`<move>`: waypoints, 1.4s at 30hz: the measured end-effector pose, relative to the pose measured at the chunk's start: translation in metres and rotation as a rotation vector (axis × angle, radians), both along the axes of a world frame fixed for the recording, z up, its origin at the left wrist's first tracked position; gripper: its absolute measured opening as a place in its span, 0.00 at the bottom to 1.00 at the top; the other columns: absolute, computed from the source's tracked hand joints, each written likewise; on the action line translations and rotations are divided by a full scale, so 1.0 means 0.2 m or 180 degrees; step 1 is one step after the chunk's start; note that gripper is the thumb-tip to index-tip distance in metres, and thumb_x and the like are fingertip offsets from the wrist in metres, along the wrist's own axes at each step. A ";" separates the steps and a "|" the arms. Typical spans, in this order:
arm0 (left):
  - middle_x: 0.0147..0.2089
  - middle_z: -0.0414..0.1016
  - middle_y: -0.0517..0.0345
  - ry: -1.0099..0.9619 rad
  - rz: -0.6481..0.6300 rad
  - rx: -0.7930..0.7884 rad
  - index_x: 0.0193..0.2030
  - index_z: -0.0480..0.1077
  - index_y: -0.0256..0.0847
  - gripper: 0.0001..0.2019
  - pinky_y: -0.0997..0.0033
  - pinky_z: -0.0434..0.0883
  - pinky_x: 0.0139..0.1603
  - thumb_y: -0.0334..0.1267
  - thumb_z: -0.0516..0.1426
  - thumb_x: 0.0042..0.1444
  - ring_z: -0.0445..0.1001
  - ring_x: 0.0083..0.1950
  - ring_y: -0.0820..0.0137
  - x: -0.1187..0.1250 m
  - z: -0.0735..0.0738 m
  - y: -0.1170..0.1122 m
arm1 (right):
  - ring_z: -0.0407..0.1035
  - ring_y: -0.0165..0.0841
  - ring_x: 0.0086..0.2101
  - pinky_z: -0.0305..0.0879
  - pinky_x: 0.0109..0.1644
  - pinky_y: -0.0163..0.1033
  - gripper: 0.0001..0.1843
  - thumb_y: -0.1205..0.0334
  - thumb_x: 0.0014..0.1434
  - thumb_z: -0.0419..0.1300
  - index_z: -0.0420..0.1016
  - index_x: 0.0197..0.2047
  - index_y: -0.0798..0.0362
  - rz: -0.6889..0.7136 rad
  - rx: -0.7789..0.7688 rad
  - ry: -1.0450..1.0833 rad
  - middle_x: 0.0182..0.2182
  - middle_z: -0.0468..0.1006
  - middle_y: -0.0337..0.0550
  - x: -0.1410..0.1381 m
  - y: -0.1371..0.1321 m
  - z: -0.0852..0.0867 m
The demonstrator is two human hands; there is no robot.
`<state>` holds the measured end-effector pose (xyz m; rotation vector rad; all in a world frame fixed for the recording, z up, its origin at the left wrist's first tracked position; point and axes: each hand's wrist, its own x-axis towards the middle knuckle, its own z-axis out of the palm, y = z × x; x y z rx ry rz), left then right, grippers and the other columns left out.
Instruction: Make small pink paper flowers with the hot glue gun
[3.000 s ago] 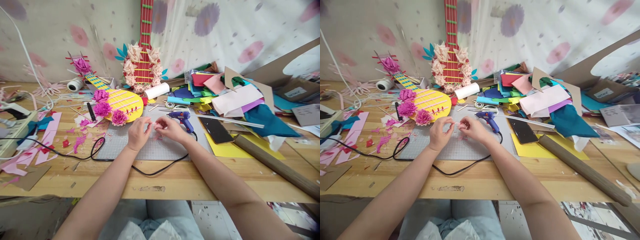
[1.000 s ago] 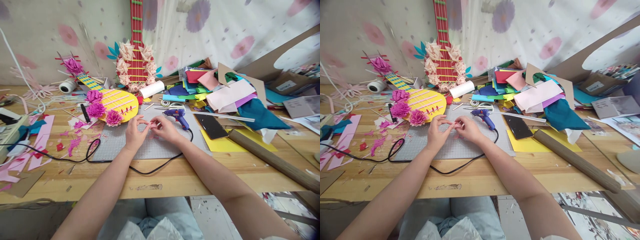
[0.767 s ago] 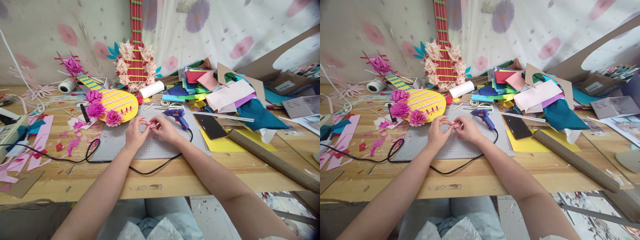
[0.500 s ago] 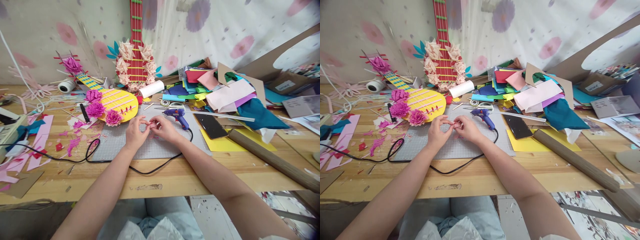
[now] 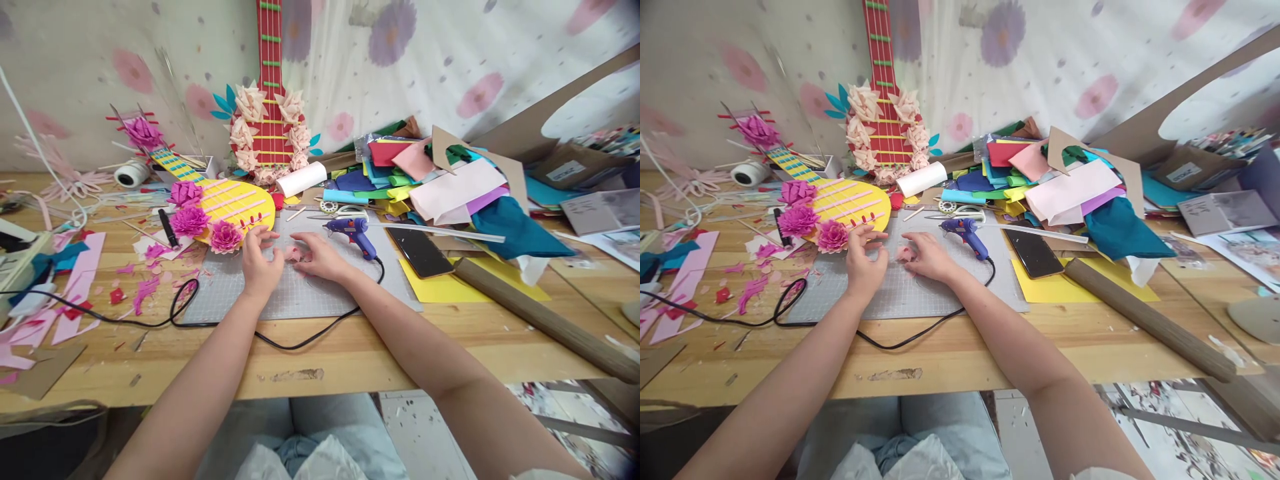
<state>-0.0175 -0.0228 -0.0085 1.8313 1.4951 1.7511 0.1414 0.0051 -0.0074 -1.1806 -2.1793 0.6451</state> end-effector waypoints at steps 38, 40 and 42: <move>0.34 0.72 0.61 -0.0078 -0.0452 -0.0579 0.40 0.64 0.42 0.11 0.69 0.71 0.42 0.34 0.60 0.50 0.75 0.36 0.72 0.04 -0.01 -0.02 | 0.73 0.32 0.34 0.68 0.43 0.41 0.14 0.63 0.51 0.58 0.64 0.43 0.50 -0.0823 -0.0224 0.1167 0.32 0.77 0.39 0.19 -0.07 -0.02; 0.34 0.74 0.60 -0.0251 -0.0552 -0.0699 0.41 0.66 0.42 0.11 0.70 0.71 0.43 0.35 0.60 0.50 0.76 0.37 0.72 0.05 -0.01 -0.02 | 0.74 0.32 0.34 0.69 0.43 0.41 0.16 0.62 0.50 0.59 0.63 0.43 0.49 -0.0716 -0.0502 0.1546 0.31 0.76 0.38 0.20 -0.06 -0.01; 0.35 0.76 0.59 -0.0341 -0.0645 -0.0732 0.42 0.67 0.42 0.11 0.69 0.72 0.45 0.35 0.60 0.51 0.77 0.39 0.71 0.06 0.00 -0.02 | 0.74 0.32 0.34 0.70 0.42 0.41 0.18 0.60 0.49 0.60 0.61 0.43 0.49 -0.0555 -0.0819 0.1771 0.31 0.76 0.37 0.20 -0.06 0.01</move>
